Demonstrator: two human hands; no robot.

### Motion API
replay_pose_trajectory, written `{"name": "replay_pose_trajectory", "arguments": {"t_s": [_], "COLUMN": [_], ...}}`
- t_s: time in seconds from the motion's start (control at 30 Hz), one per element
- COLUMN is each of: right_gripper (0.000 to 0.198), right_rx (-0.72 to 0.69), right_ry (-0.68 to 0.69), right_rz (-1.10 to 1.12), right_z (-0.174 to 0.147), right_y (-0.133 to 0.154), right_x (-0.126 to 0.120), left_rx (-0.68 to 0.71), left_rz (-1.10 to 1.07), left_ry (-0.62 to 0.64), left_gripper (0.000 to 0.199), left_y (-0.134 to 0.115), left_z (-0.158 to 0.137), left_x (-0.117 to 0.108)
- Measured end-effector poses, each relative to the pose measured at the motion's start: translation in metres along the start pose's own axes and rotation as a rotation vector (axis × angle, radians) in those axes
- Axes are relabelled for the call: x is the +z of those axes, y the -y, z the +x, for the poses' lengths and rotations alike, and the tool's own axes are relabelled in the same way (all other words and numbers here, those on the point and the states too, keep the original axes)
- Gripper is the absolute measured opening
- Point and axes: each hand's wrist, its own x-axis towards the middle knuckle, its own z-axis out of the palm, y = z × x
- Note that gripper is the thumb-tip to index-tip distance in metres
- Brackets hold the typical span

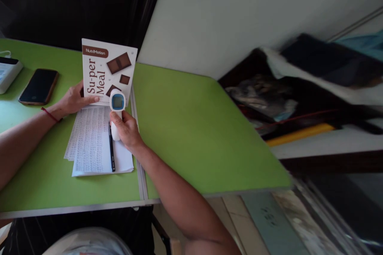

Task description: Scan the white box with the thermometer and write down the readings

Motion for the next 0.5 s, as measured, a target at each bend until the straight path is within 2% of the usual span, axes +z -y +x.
{"name": "replay_pose_trajectory", "arguments": {"t_s": [0.5], "right_gripper": [0.052], "right_rx": [0.012], "right_ry": [-0.011], "right_rz": [0.005], "right_z": [-0.0008], "right_y": [0.0021], "right_x": [0.0011], "left_rx": [0.003], "left_rz": [0.009], "left_ry": [-0.002], "left_gripper": [0.069], "left_y": [-0.0009], "left_z": [-0.0004], "left_x": [0.0004]}}
